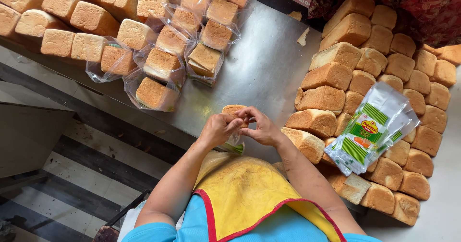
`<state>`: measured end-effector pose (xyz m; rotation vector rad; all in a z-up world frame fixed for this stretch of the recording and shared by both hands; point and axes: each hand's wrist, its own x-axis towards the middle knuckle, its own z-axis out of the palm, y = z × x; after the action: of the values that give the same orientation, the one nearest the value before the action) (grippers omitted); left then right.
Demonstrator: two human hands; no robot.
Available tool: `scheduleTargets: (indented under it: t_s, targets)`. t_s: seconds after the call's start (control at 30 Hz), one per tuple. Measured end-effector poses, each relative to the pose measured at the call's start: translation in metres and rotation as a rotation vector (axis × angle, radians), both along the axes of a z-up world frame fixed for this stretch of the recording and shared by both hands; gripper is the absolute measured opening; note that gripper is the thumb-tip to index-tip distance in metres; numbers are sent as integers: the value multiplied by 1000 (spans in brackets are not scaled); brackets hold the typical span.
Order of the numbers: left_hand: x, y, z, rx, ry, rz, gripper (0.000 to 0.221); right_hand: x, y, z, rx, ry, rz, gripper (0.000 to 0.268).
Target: Bagging individual loaves of bread into plastic sleeves.
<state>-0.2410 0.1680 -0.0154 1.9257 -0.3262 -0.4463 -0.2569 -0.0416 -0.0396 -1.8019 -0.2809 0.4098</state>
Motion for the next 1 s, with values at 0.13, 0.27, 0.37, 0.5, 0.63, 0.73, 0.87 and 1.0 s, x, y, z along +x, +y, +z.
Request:
scheduleTargets:
  t_s: [0.13, 0.27, 0.37, 0.5, 0.63, 0.73, 0.87, 1.0]
  targets:
    - [-1, 1, -12, 113, -7, -68, 41, 1, 2, -1, 21, -43, -1, 58]
    - [5, 4, -26, 146, -20, -9, 49, -2, -3, -35, -13, 79, -32, 22]
    - [10, 18, -35, 63, -19, -50, 53, -3, -2, -40, 92, 92, -72, 33]
    - [12, 37, -4, -528, -184, -220, 39, -4, -5, -54, 133, 81, -66, 56]
    - [6, 43, -63, -745, 473, -39, 26, -1, -6, -64, 271, 132, -22, 48]
    - [6, 44, -81, -822, 583, 66, 30, 2, -8, -66, 142, 69, -63, 30]
    - [9, 35, -63, -289, 633, 26, 27, -1, -15, -61, 376, 303, -98, 13]
    - [9, 36, -73, -181, 607, 6, 31, 1, -22, -48, 617, 359, -111, 13]
